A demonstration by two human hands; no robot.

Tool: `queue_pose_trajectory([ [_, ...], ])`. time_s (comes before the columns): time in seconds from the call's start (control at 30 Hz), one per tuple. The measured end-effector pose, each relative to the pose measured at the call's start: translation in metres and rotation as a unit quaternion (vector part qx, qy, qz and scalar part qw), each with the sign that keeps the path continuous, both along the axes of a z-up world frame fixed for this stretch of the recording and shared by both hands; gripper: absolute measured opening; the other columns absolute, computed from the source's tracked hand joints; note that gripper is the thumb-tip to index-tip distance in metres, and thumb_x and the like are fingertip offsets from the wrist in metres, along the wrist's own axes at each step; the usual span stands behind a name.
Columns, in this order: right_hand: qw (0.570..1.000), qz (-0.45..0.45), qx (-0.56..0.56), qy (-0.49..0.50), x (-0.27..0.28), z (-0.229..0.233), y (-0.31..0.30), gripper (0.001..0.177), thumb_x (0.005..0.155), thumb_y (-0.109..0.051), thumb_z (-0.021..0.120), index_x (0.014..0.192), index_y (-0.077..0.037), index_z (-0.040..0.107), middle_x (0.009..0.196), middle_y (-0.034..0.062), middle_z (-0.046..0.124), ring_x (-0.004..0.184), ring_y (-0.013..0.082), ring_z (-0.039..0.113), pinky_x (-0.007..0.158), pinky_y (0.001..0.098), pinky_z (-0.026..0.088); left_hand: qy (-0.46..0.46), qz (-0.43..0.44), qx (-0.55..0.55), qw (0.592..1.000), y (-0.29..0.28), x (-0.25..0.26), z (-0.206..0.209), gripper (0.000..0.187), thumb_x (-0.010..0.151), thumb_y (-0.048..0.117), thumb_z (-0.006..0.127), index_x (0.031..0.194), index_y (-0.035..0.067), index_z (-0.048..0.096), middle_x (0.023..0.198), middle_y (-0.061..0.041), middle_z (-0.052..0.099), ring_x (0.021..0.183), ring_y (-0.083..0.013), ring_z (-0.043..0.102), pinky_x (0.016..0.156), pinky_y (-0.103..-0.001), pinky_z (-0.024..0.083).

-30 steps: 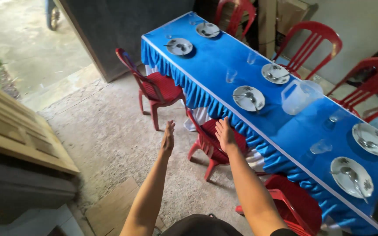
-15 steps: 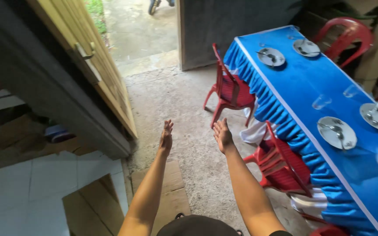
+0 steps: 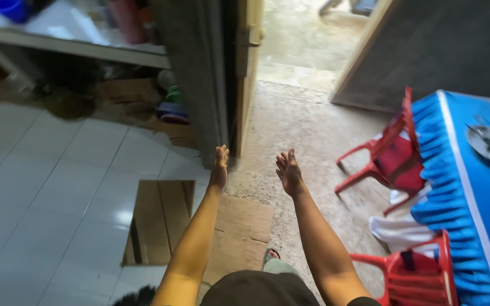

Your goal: The recorder prepares a dining table by carrying pitchers of water, a bowl, and serving spoons from the kitchen to the table.

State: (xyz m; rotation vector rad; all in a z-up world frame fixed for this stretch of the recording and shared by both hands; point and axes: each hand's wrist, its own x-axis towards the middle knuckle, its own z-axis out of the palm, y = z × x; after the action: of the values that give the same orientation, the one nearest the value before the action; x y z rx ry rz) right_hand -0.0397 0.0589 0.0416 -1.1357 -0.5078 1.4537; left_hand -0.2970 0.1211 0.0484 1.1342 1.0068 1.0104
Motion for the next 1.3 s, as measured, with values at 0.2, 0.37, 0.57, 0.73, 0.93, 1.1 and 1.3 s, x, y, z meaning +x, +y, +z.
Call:
queue_pose_trajectory([
  [0.2, 0.992, 0.121, 0.015, -0.013, -0.056, -0.007, 0.074, 0.101, 0.092, -0.079, 0.038, 0.162, -0.008, 0.026, 0.169, 0.0143, 0.029, 0.156, 0.0279, 0.023, 0.126, 0.0453, 0.016, 0.008, 0.124, -0.003, 0.992, -0.016, -0.063, 0.028, 0.099, 0.093, 0.079, 0.016, 0.163, 0.009, 0.019, 0.169, -0.016, 0.024, 0.157, -0.0338, 0.019, 0.125, -0.048, 0.012],
  [0.37, 0.976, 0.215, 0.029, -0.012, -0.110, 0.002, 0.134, 0.099, 0.092, -0.077, 0.036, 0.162, -0.009, 0.024, 0.169, 0.0126, 0.027, 0.156, 0.0273, 0.023, 0.125, 0.0454, 0.017, 0.005, 0.224, 0.018, 0.974, 0.016, -0.112, -0.005, 0.096, 0.096, 0.076, 0.018, 0.163, 0.008, 0.022, 0.168, -0.019, 0.028, 0.156, -0.0357, 0.022, 0.125, -0.048, 0.014],
  [0.57, 0.950, 0.308, 0.044, -0.004, -0.155, 0.018, 0.180, 0.098, 0.093, -0.077, 0.033, 0.163, -0.008, 0.022, 0.170, 0.0135, 0.024, 0.157, 0.0268, 0.021, 0.125, 0.0429, 0.015, 0.009, 0.309, 0.028, 0.950, 0.017, -0.141, 0.020, 0.096, 0.095, 0.076, 0.017, 0.163, 0.008, 0.023, 0.167, -0.020, 0.028, 0.156, -0.0355, 0.022, 0.124, -0.049, 0.012],
  [0.73, 0.931, 0.363, 0.020, -0.009, -0.195, 0.023, 0.211, 0.097, 0.092, -0.076, 0.032, 0.162, -0.010, 0.022, 0.170, 0.0114, 0.024, 0.157, 0.0248, 0.022, 0.125, 0.0434, 0.016, -0.012, 0.371, 0.030, 0.928, 0.026, -0.162, 0.017, 0.098, 0.095, 0.078, 0.017, 0.163, 0.008, 0.022, 0.168, -0.021, 0.026, 0.156, -0.0351, 0.021, 0.125, -0.049, 0.012],
  [0.93, 0.907, 0.416, 0.045, -0.044, -0.261, 0.033, 0.240, 0.099, 0.091, -0.078, 0.031, 0.163, -0.010, 0.021, 0.170, 0.0126, 0.024, 0.157, 0.0251, 0.022, 0.124, 0.0440, 0.013, -0.031, 0.416, 0.028, 0.908, 0.031, -0.198, 0.019, 0.101, 0.092, 0.080, 0.020, 0.162, 0.008, 0.023, 0.167, -0.019, 0.027, 0.155, -0.0343, 0.023, 0.125, -0.048, 0.013],
  [1.1, 0.886, 0.456, 0.071, -0.051, -0.323, 0.061, 0.261, 0.098, 0.093, -0.077, 0.029, 0.164, -0.011, 0.018, 0.170, 0.0126, 0.020, 0.157, 0.0268, 0.020, 0.125, 0.0443, 0.013, -0.019, 0.453, 0.037, 0.890, 0.055, -0.252, 0.023, 0.098, 0.094, 0.079, 0.018, 0.162, 0.008, 0.025, 0.167, -0.018, 0.031, 0.155, -0.0345, 0.025, 0.124, -0.049, 0.013],
  [1.3, 0.888, 0.448, 0.099, -0.029, -0.429, 0.060, 0.303, 0.095, 0.095, -0.072, 0.034, 0.164, -0.010, 0.017, 0.171, 0.0137, 0.020, 0.157, 0.0299, 0.019, 0.125, 0.0446, 0.014, -0.035, 0.454, 0.053, 0.889, 0.085, -0.350, 0.015, 0.096, 0.095, 0.078, 0.018, 0.164, 0.011, 0.019, 0.170, -0.016, 0.022, 0.157, -0.0331, 0.018, 0.125, -0.049, 0.010],
])
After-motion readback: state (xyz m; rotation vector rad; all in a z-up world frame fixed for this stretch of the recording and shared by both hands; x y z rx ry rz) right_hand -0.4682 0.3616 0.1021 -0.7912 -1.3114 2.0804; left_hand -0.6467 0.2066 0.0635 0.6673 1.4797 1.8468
